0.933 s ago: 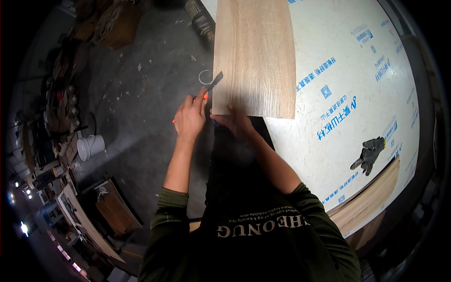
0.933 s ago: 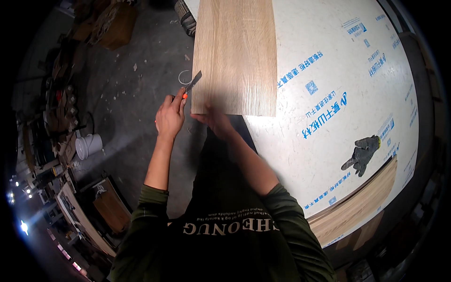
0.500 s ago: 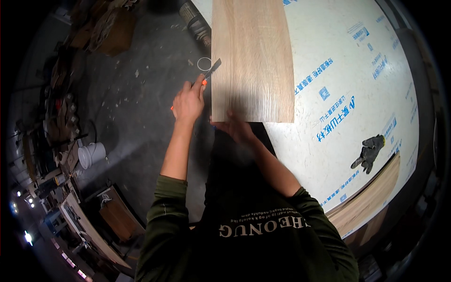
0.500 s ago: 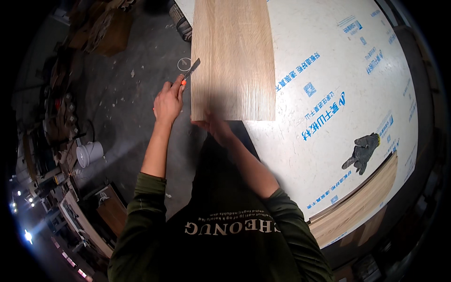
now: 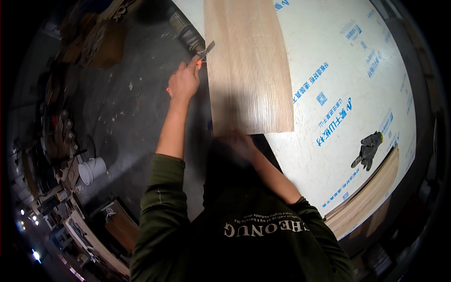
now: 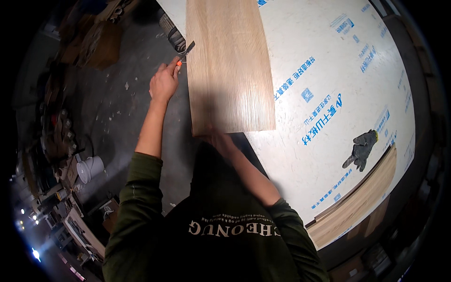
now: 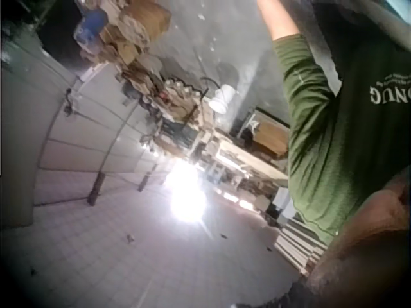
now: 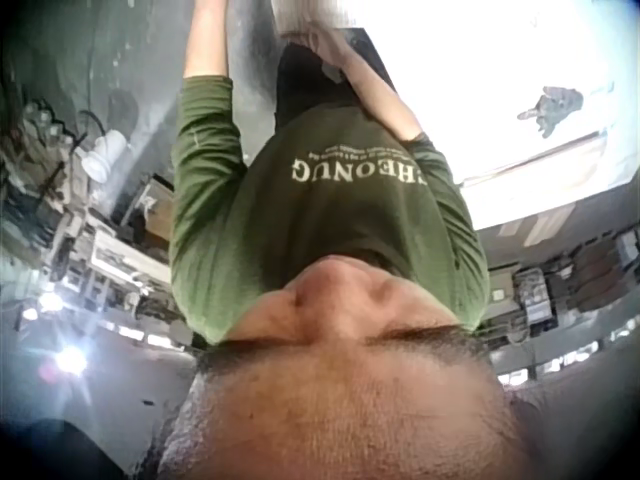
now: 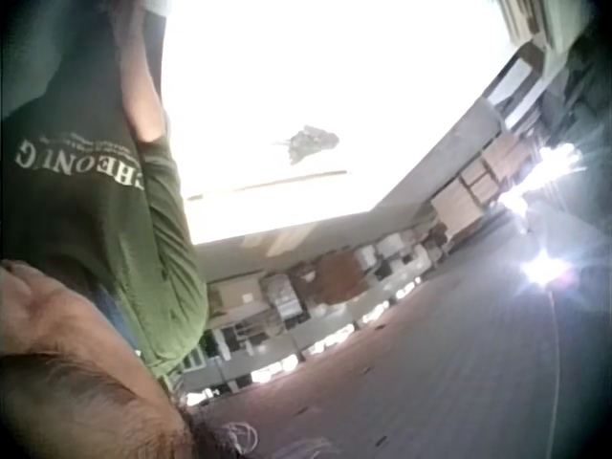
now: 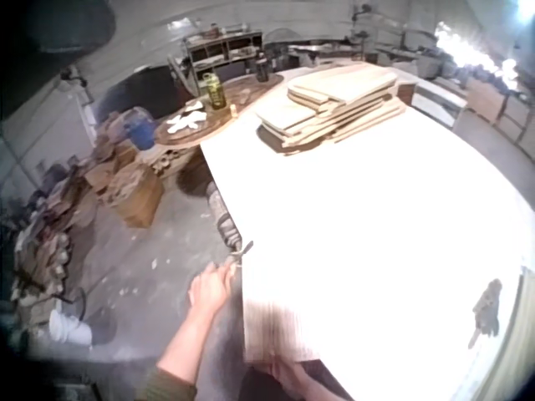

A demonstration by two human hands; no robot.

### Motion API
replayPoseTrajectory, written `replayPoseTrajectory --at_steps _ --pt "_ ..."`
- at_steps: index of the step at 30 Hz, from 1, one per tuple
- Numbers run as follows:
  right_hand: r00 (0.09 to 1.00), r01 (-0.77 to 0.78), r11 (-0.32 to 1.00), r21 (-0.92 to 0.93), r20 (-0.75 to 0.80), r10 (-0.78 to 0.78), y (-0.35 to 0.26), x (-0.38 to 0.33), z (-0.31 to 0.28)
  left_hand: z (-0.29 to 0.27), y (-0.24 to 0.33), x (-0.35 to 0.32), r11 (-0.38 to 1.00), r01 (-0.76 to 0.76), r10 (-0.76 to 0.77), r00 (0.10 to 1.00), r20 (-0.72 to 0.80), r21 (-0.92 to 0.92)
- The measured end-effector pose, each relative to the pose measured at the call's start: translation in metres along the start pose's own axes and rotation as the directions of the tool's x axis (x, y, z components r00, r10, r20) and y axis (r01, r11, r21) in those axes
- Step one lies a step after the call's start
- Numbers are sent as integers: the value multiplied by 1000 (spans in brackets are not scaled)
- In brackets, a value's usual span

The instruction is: Trimming the edge of a wood panel with a utility knife.

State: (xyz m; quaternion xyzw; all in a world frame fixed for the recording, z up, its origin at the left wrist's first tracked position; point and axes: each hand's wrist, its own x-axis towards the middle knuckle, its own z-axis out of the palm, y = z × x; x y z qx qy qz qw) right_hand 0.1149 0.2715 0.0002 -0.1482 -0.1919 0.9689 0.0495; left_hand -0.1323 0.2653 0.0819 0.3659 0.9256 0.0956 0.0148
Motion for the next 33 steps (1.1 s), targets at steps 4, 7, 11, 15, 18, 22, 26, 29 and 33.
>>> replayPoseTrajectory --at_steps 4,7,11,15,18,22,26,29,33 --pt "989 8 999 37 -148 -2 24 -2 -24 0 2 34 1000 -8 8 1000 -4 -29" --pt "988 -18 999 -43 -156 11 27 -2 -23 3 -5 53 999 -33 32 999 -37 -33" --pt "872 -158 986 50 -461 163 -16 -57 11 6 -4 31 993 -78 79 997 2 -89" --pt "718 -517 853 -78 -582 382 -81 -188 14 2 28 -76 981 -151 153 988 -1 -119" --pt "568 -822 426 -379 -603 560 -152 -245 47 21 52 -133 974 -153 156 988 6 -168" --pt "765 -442 215 -871 -491 -418 -215 -191 30 20 68 -167 977 -90 94 996 7 -195" --pt "530 -513 -280 -812 -43 -847 -221 -85 -51 17 78 -164 982 -84 88 996 16 -169" --pt "401 -627 -186 -757 -109 -909 -193 -46 -24 19 70 -169 981 -35 38 999 10 -190" --pt "464 -572 -277 -772 -26 -885 -175 -22 -13 17 52 -174 979 64 -86 990 -108 -192"
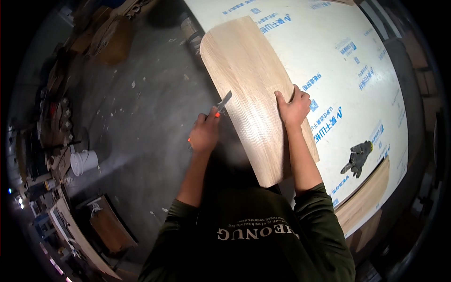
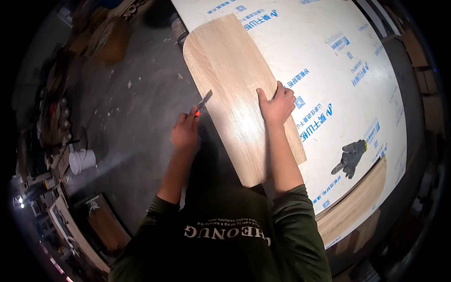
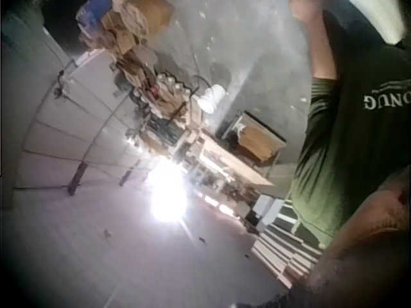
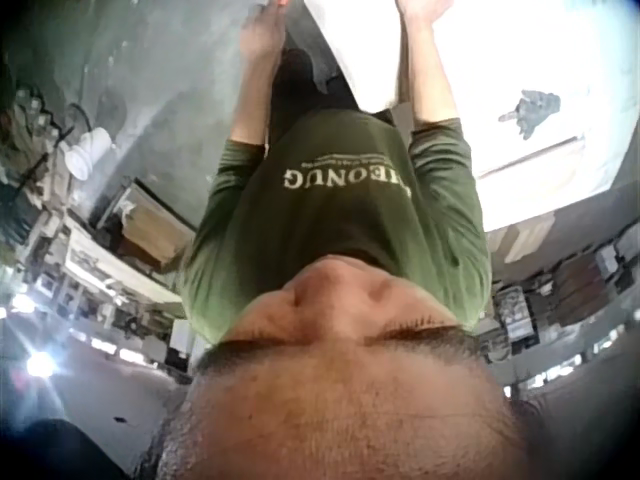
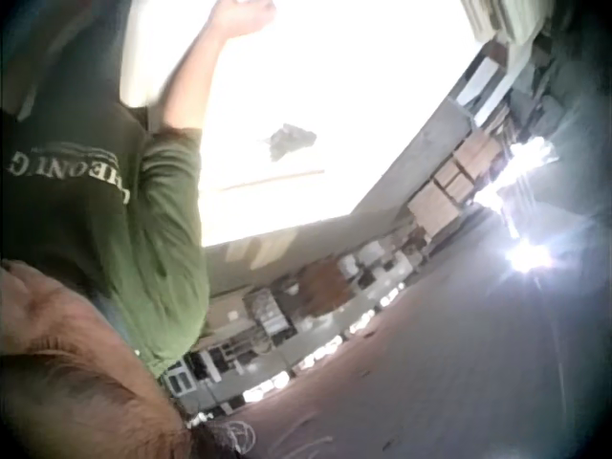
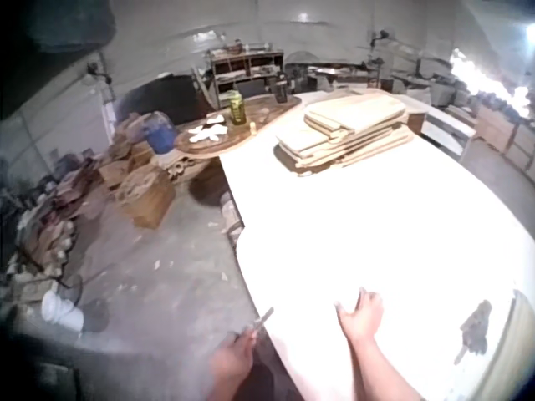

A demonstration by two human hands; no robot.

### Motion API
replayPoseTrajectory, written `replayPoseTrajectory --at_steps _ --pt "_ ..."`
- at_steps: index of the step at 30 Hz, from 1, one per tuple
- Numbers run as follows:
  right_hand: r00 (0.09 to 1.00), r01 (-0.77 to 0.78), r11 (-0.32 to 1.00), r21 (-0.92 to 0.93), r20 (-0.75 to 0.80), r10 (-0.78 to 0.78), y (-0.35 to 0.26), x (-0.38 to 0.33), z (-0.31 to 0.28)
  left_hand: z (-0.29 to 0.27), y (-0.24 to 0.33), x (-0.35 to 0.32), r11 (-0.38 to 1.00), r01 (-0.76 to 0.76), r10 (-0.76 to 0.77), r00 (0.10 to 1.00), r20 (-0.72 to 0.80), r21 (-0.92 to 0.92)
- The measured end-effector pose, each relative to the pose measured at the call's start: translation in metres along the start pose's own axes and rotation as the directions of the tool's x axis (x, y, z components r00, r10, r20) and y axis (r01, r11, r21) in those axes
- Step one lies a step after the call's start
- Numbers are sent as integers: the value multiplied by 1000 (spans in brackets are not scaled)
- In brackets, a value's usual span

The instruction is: Trimming the edge of a wood panel with a utility knife.

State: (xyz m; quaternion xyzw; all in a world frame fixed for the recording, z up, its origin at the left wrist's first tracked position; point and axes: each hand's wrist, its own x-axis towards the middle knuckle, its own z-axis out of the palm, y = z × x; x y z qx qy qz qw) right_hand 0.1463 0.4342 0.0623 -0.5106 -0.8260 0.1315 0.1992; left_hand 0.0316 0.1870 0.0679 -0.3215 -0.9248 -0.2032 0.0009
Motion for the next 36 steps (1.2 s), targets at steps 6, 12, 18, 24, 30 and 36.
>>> replayPoseTrajectory --at_steps 6,12,18,24,30,36 --pt "999 9 1000 -7 39 -9 -23 3 4 -9 -6 -6 997 59 -62 997 48 55" --pt "1000 25 1000 0 15 -25 -16 4 7 -10 -2 -2 996 91 -92 996 23 25" --pt "998 61 998 9 -1 -61 -12 3 10 -11 -3 10 985 154 -157 987 39 74" --pt "998 57 998 7 -7 -57 -11 3 11 -13 -15 33 986 153 -154 988 13 73" --pt "998 61 998 4 -12 -61 -10 4 12 -16 -27 57 984 149 -153 988 35 94" --pt "999 47 999 7 -9 -47 -12 4 11 -19 -39 81 984 146 -152 987 57 100"
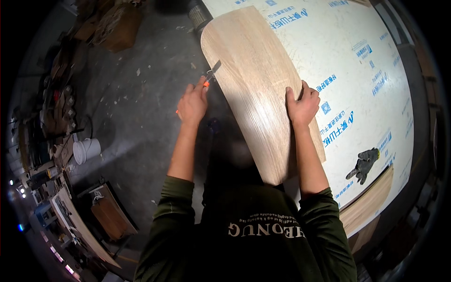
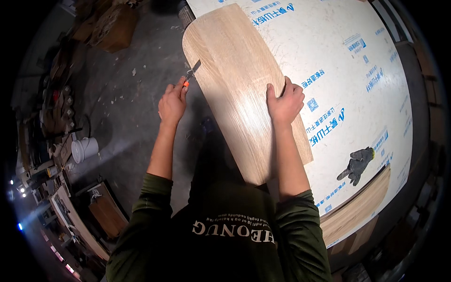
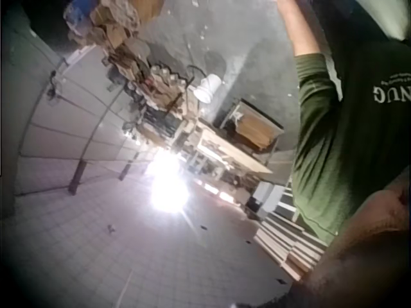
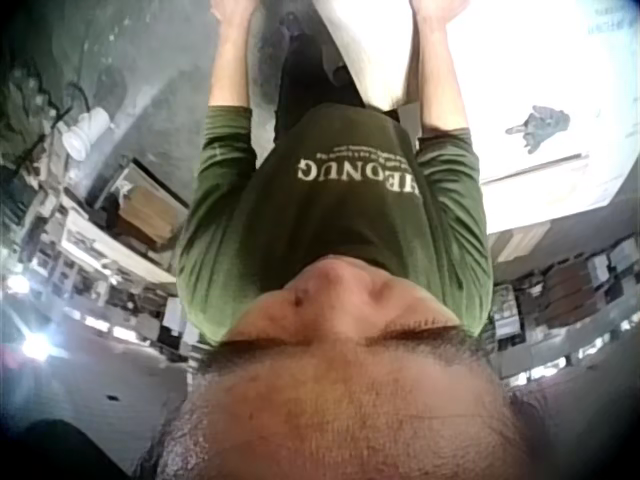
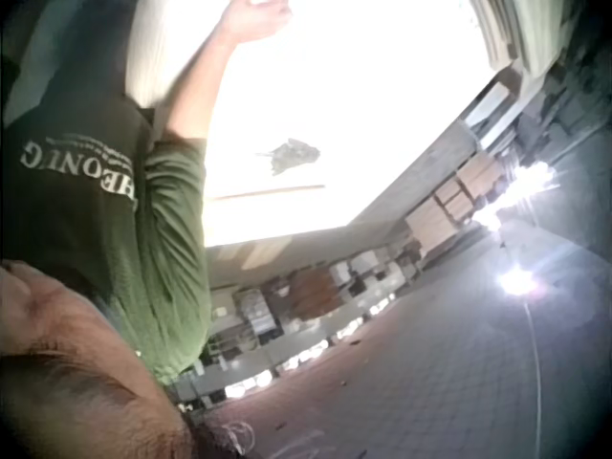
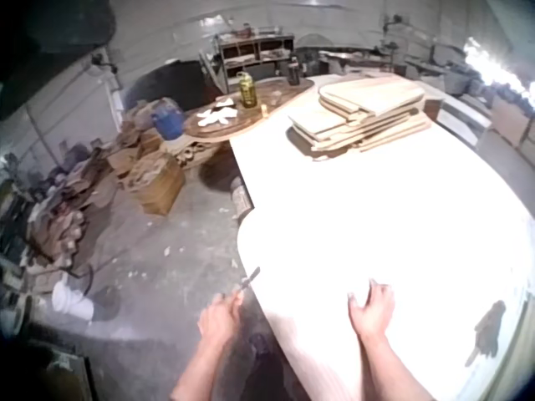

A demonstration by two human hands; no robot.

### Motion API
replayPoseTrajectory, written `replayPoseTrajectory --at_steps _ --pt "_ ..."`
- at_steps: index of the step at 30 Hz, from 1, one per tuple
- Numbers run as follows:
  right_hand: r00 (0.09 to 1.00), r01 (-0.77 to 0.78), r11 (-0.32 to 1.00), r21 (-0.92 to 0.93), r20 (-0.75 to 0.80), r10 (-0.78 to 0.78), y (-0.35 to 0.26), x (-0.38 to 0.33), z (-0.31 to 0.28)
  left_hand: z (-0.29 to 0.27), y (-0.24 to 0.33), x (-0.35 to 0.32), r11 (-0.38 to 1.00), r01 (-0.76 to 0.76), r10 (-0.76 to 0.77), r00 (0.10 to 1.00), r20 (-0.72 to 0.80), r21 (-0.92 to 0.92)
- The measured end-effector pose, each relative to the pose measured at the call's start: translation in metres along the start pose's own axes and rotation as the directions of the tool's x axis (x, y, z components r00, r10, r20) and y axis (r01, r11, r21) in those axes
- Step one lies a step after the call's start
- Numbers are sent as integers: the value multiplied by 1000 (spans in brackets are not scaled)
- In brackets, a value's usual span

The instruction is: Trimming the edge of a wood panel with a utility knife.

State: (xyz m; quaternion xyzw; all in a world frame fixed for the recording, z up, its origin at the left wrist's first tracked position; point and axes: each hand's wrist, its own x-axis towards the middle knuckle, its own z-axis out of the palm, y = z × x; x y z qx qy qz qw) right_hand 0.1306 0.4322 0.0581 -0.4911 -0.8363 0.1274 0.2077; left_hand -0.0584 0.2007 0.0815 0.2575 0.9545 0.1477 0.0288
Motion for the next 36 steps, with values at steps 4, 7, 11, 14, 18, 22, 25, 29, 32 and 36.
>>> replayPoseTrajectory --at_steps 4,7,11,14,18,22,25,29,32,36 --pt "1000 3 1000 6 -11 -3 1 -1 -1 0 -6 18 1000 -11 10 1000 3 17" --pt "1000 1 1000 3 -22 -1 -1 -1 -1 -2 -9 33 999 10 -10 1000 -4 44" --pt "1000 -2 1000 28 -26 3 1 -1 -1 -2 -16 49 999 -16 16 1000 3 52" --pt "999 -7 999 37 -35 8 1 0 -2 -2 -21 60 997 -62 62 998 1 43" --pt "999 11 998 59 -42 -8 1 0 -2 -2 -29 75 995 -79 80 997 2 57" --pt "1000 0 998 69 -32 2 0 0 -3 -3 -34 88 994 -93 93 996 11 61" --pt "1000 -28 997 70 -11 29 -2 1 -6 -4 -38 99 993 -112 111 994 12 42" --pt "998 -67 991 114 2 68 -10 3 -10 -8 -37 115 994 -109 109 994 -16 11" --pt "986 153 988 1 -59 -153 -18 -3 -13 -7 -40 121 991 -133 134 991 8 -11" --pt "728 395 911 117 566 -388 -93 -68 -13 -2 -43 124 986 -158 160 987 21 -52"
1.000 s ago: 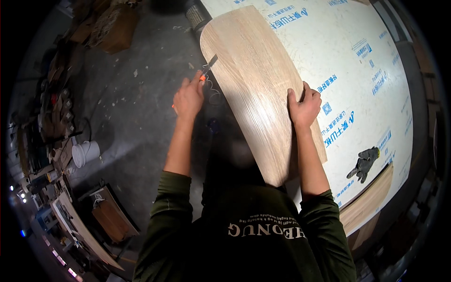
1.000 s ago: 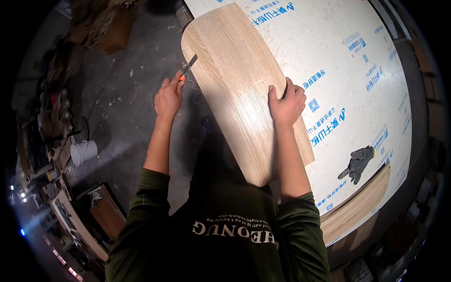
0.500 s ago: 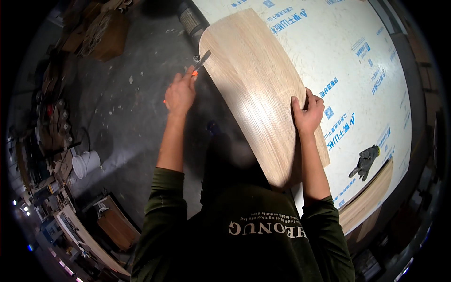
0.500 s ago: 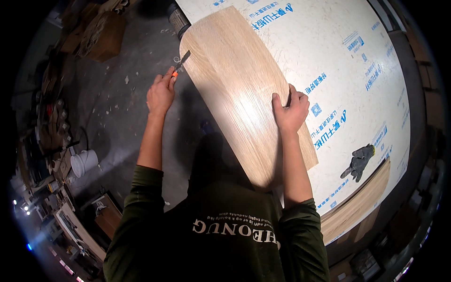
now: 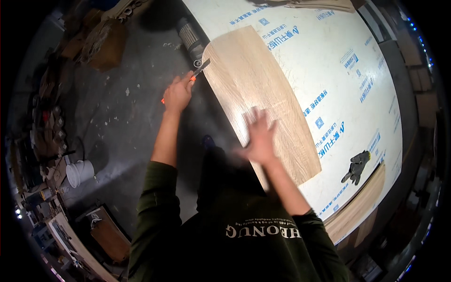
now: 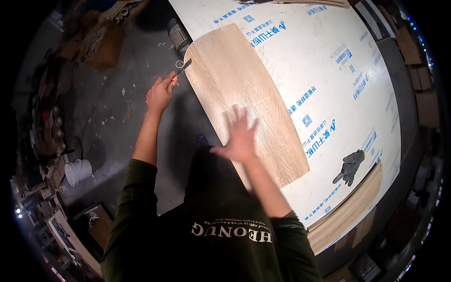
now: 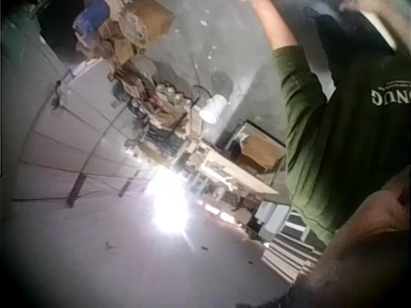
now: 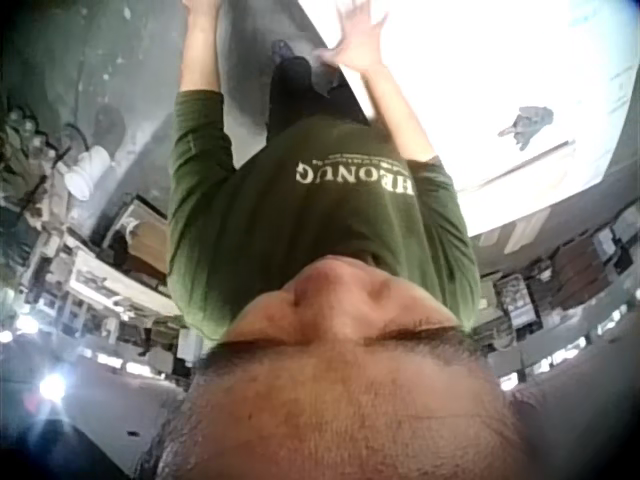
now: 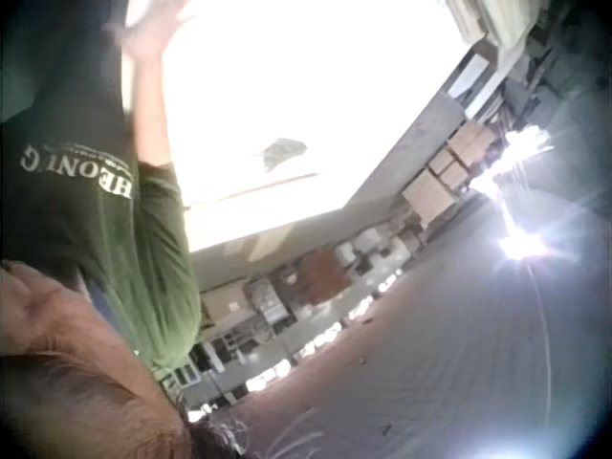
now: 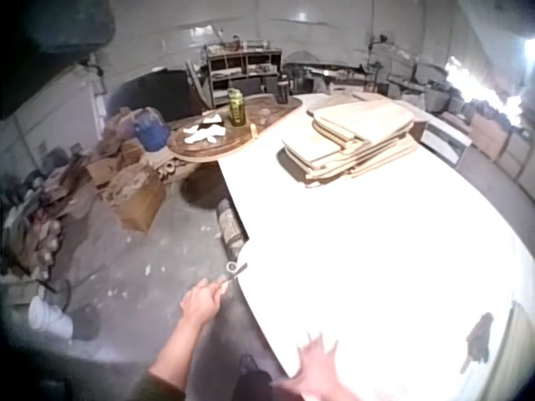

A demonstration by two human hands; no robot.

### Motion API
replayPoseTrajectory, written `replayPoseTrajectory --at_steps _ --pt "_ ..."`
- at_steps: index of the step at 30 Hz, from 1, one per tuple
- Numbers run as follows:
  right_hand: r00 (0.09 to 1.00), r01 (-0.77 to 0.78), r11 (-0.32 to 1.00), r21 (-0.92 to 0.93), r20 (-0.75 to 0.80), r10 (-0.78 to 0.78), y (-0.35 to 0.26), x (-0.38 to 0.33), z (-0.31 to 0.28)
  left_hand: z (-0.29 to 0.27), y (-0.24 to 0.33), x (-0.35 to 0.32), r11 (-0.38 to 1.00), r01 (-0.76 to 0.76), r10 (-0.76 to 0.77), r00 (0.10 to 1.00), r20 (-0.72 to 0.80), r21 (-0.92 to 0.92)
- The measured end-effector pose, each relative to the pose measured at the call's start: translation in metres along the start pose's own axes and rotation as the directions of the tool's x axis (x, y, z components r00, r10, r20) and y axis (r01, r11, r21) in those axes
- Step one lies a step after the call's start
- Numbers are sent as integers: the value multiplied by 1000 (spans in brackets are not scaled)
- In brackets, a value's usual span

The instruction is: Trimming the edge of a wood panel with a utility knife.

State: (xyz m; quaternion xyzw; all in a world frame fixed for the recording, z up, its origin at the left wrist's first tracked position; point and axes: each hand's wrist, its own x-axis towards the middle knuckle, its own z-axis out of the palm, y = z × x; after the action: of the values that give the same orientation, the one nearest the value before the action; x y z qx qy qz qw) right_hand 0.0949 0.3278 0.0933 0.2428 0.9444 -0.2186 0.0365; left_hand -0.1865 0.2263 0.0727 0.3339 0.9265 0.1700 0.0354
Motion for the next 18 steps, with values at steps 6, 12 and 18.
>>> replayPoseTrajectory --at_steps 6,12,18 --pt "987 136 979 -154 105 -120 3 -32 8 1 0 -38 999 -10 7 997 -73 -45" --pt "946 206 976 75 242 -218 71 -115 -26 17 30 -168 999 14 -14 1000 2 32" --pt "961 39 994 -97 -267 -64 107 -1 -44 17 74 -224 986 128 -140 982 -124 -103"
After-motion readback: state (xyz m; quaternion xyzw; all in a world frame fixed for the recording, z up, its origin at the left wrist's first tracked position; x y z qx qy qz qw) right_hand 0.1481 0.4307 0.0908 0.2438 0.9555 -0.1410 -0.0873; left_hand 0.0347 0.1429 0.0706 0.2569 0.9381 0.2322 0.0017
